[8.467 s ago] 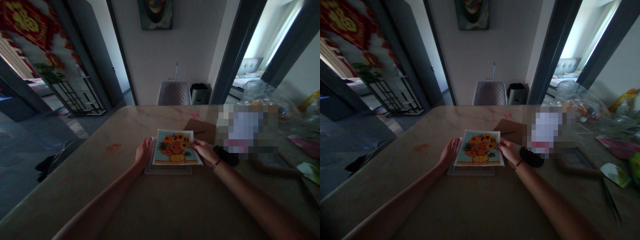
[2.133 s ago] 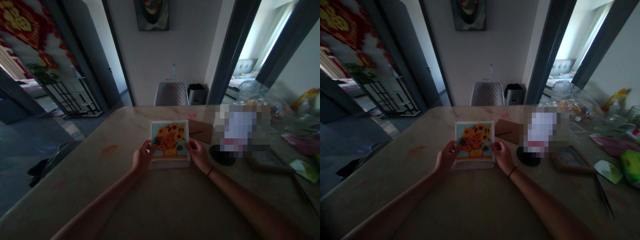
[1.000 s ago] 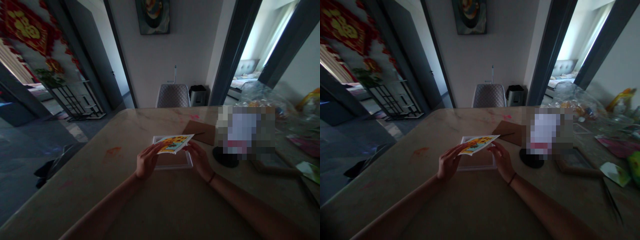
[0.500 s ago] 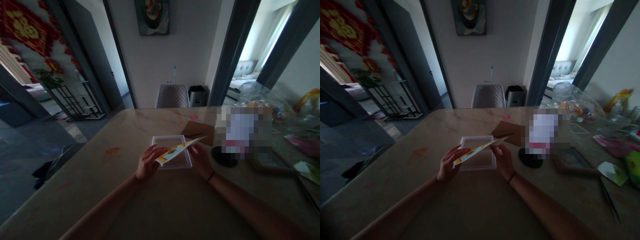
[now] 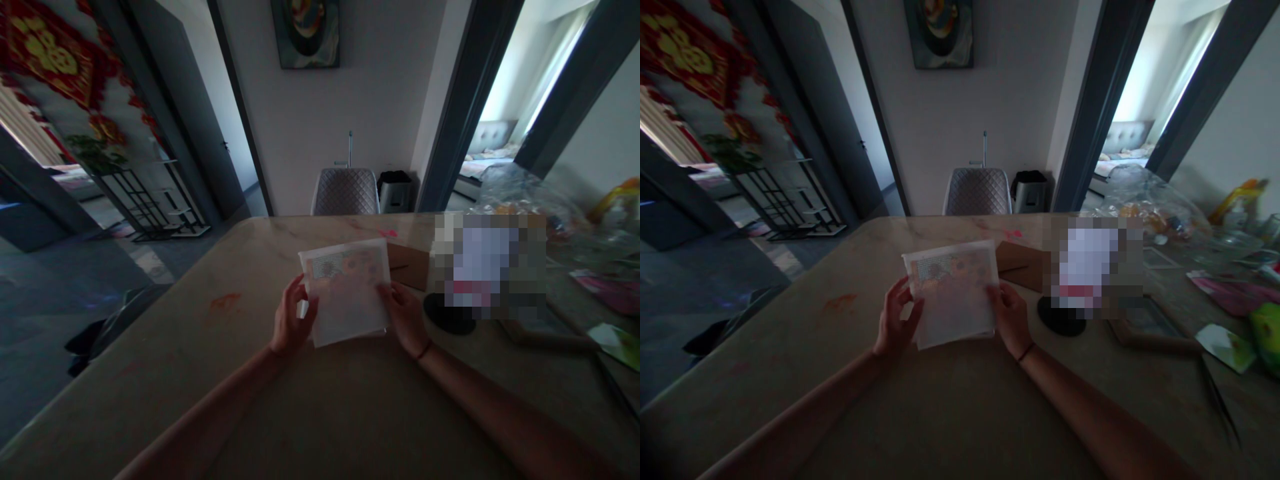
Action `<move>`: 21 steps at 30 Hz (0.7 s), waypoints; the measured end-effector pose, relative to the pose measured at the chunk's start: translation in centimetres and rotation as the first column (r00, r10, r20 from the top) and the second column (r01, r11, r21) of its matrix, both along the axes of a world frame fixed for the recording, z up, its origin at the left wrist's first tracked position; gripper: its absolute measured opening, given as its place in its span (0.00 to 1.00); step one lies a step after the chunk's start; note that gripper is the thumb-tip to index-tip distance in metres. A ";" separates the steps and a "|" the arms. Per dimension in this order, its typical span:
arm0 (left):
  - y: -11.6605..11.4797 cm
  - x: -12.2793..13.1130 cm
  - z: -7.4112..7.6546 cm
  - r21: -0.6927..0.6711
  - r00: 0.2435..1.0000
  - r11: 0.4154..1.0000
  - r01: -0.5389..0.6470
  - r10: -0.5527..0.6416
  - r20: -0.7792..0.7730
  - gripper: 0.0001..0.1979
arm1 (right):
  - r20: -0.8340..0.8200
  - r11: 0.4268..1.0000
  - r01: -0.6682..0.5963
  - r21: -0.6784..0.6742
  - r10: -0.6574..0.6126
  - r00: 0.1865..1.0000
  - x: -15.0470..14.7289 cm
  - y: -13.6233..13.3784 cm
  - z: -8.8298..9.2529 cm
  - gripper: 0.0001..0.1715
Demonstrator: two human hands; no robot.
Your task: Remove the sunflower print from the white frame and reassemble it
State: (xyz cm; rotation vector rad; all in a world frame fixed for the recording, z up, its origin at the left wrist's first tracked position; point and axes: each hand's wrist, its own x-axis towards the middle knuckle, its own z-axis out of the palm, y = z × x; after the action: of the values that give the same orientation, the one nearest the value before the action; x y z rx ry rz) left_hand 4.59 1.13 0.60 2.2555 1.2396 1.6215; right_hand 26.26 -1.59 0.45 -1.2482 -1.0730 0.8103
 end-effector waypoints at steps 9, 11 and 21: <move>1.3 -1.0 0.9 -0.303 0.969 0.953 0.014 0.062 0.240 0.22 | 0.028 0.985 -0.162 -0.054 0.164 0.986 0.0 0.3 -0.4 0.20; 1.8 -1.3 0.9 -0.378 0.965 0.925 0.040 0.063 0.255 0.18 | 0.024 0.987 -0.156 -0.046 0.157 0.987 0.0 0.4 -0.3 0.20; 2.1 -0.8 0.5 -0.464 0.950 0.877 0.122 0.033 0.311 0.12 | -0.070 0.991 -0.114 -0.071 0.110 0.992 0.5 0.6 -0.6 0.19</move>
State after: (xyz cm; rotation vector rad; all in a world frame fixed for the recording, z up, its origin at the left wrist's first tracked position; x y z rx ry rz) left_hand 3.81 3.25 1.07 1.6449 1.3110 1.3854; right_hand 26.80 -0.98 -0.10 -1.2233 -1.0750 0.9787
